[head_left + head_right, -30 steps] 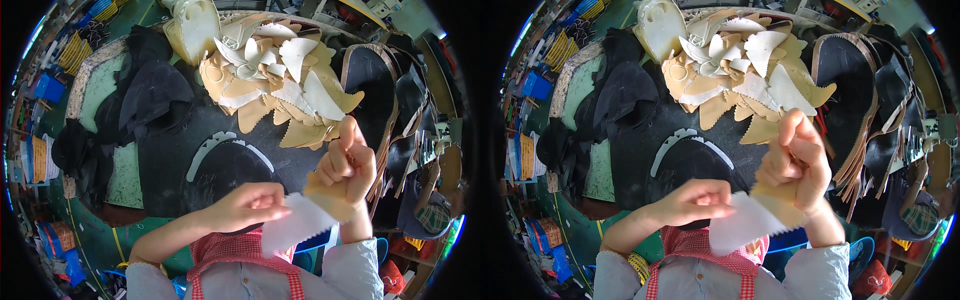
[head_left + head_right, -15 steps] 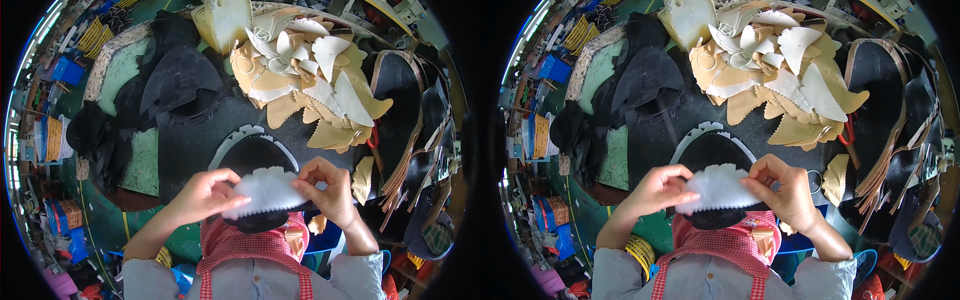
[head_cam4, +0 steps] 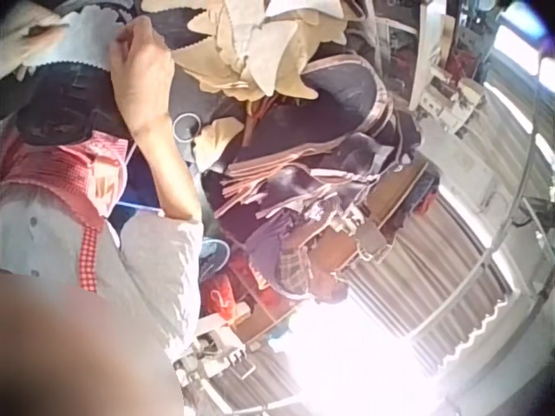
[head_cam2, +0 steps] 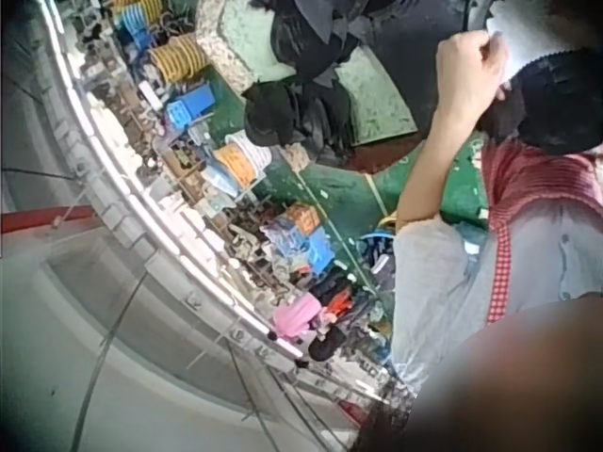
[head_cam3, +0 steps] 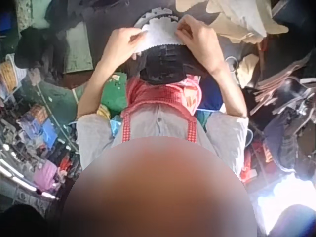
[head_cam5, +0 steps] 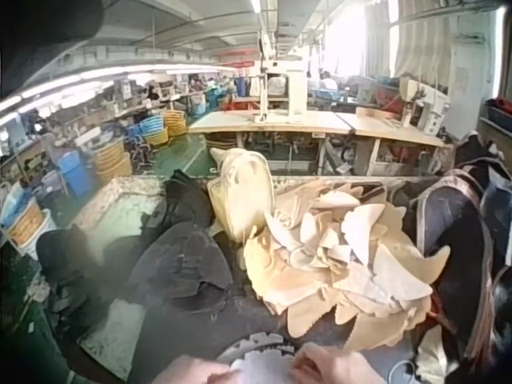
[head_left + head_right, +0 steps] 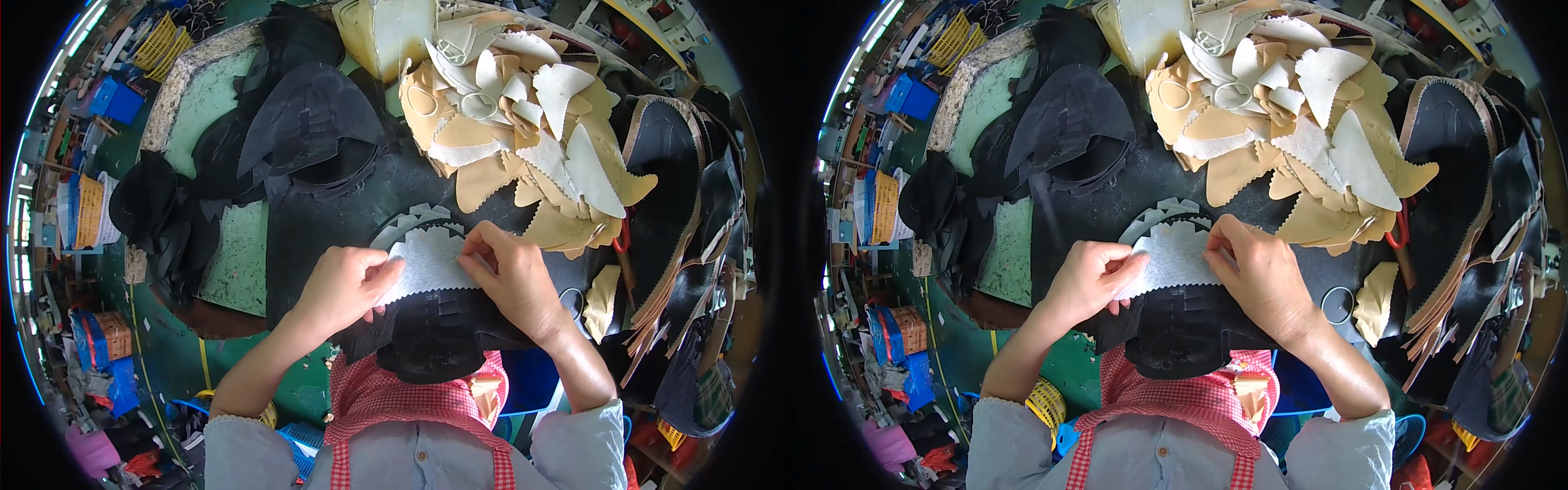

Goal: Sorting and stacking various pre-cut leather and fabric shoe parts on a production workbench.

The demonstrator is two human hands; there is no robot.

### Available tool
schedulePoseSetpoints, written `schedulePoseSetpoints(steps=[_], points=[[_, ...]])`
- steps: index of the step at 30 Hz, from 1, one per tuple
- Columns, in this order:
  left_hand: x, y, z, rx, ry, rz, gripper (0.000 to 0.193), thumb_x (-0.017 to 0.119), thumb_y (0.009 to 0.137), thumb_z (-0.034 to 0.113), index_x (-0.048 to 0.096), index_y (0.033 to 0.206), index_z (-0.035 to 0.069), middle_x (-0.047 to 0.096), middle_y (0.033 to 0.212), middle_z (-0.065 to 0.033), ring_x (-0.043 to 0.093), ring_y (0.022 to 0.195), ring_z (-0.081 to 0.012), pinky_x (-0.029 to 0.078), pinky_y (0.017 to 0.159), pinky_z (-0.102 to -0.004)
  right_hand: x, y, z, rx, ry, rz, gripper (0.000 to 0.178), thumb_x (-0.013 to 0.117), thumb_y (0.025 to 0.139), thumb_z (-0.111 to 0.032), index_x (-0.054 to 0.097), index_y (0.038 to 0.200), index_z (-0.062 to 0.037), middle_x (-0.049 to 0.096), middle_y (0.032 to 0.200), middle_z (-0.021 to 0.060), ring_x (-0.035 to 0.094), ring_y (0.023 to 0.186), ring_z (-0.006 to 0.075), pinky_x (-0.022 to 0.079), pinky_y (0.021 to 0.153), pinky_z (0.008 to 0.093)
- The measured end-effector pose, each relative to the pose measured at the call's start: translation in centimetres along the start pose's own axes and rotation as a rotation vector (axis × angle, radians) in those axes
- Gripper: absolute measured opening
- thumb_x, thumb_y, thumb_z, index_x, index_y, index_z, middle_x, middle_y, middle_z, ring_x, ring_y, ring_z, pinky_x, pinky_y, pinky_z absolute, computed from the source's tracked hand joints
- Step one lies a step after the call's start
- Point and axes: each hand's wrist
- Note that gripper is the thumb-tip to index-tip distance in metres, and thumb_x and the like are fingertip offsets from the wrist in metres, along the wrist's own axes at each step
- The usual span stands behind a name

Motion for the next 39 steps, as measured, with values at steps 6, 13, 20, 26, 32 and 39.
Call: schedulePoseSetpoints(steps=[6,13,20,26,32,39], points=[[-3.8,1.0,0.5,0.246,0.655,0.354,0.041,0.082,0.078,0.032,0.053,0.061,0.007,0.052,0.050,-0.0064,0.053,0.044,-0.0250,0.039,0.046,-0.0369,-1.3,1.4,-0.8,0.056,-0.685,-0.139,0.036,0.068,0.088,-0.044,0.065,0.081,-0.0094,0.064,0.061,0.0094,0.067,0.059,0.0295,0.052,0.054,0.0400],[-11.7,7.1,-3.1,0.611,0.513,0.531,0.031,0.068,0.091,0.022,0.069,0.114,0.001,0.066,0.119,-0.0189,0.057,0.124,-0.0324,0.041,0.107,-0.0410,-1.9,-0.1,-0.4,-0.133,-0.252,-0.062,0.025,0.074,0.085,-0.023,0.060,0.078,-0.0039,0.062,0.065,0.0110,0.064,0.060,0.0281,0.049,0.058,0.0370],[-7.1,-2.1,4.2,0.566,0.142,0.728,0.023,0.058,0.098,0.013,0.069,0.107,-0.005,0.073,0.101,-0.0138,0.068,0.087,-0.0203,0.052,0.078,-0.0317,-8.5,-0.3,5.4,0.100,-0.372,0.416,0.024,0.069,0.086,-0.012,0.068,0.107,-0.0018,0.068,0.105,0.0172,0.064,0.101,0.0294,0.050,0.086,0.0372],[3.0,-5.3,2.3,0.759,0.660,-0.229,0.072,0.079,0.073,0.034,0.056,0.137,0.009,0.054,0.141,-0.0060,0.054,0.114,-0.0261,0.047,0.095,-0.0371,-10.0,1.5,7.9,0.134,-0.858,0.484,0.042,0.075,0.079,-0.023,0.063,0.113,-0.0010,0.061,0.124,0.0165,0.049,0.124,0.0347,0.034,0.107,0.0455],[1.2,-3.3,3.1,0.493,-0.038,-0.259,0.042,0.056,0.099,0.031,0.054,0.133,0.006,0.064,0.115,-0.0108,0.061,0.089,-0.0202,0.049,0.084,-0.0343,-8.9,0.0,3.0,-0.029,0.659,0.406,0.025,0.072,0.084,-0.023,0.057,0.092,-0.0045,0.065,0.086,0.0106,0.061,0.086,0.0267,0.045,0.088,0.0381],[5.2,-0.9,5.3,0.265,-0.614,-0.672,0.037,0.034,0.109,0.034,0.052,0.117,0.003,0.059,0.086,-0.0045,0.053,0.066,-0.0064,0.042,0.056,-0.0205,-2.8,0.1,-0.4,-0.327,1.726,-0.485,0.037,0.060,0.090,-0.046,0.041,0.071,-0.0225,0.053,0.061,-0.0043,0.052,0.076,0.0164,0.036,0.087,0.0310]])
Point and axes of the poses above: each hand's wrist, its own y-axis towards the middle knuckle, its own x-axis out of the palm, z = x × y
